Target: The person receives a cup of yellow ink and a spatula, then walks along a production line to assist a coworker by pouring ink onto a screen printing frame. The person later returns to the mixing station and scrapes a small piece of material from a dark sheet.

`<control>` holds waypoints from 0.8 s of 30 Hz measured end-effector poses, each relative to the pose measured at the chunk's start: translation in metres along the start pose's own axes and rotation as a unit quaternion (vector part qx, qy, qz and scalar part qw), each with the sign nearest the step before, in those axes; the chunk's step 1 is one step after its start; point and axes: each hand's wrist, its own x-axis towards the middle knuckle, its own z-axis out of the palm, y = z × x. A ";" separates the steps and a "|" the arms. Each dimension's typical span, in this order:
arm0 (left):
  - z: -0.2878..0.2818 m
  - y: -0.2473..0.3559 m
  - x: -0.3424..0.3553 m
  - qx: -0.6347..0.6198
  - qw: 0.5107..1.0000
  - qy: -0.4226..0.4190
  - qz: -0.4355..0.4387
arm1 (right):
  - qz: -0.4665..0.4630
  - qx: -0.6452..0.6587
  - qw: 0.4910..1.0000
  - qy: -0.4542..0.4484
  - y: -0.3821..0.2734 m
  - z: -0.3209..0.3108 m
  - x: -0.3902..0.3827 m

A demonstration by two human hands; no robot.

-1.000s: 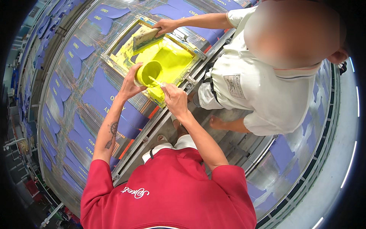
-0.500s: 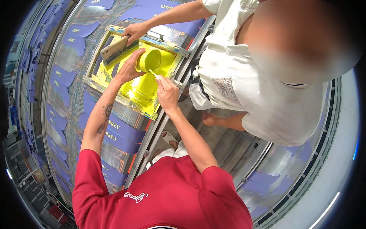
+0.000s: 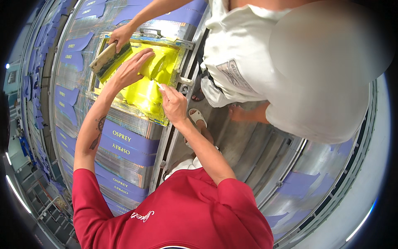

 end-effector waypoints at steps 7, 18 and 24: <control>-0.013 0.038 -0.039 0.055 0.998 -0.024 0.016 | -0.043 0.006 0.999 -0.019 -0.012 -0.012 -0.042; -0.018 0.075 -0.051 0.092 0.994 -0.063 0.013 | -0.102 -0.047 0.994 -0.015 -0.007 -0.023 -0.079; -0.001 0.049 -0.022 0.157 0.984 -0.078 0.044 | -0.098 -0.040 0.994 0.024 0.005 -0.034 -0.067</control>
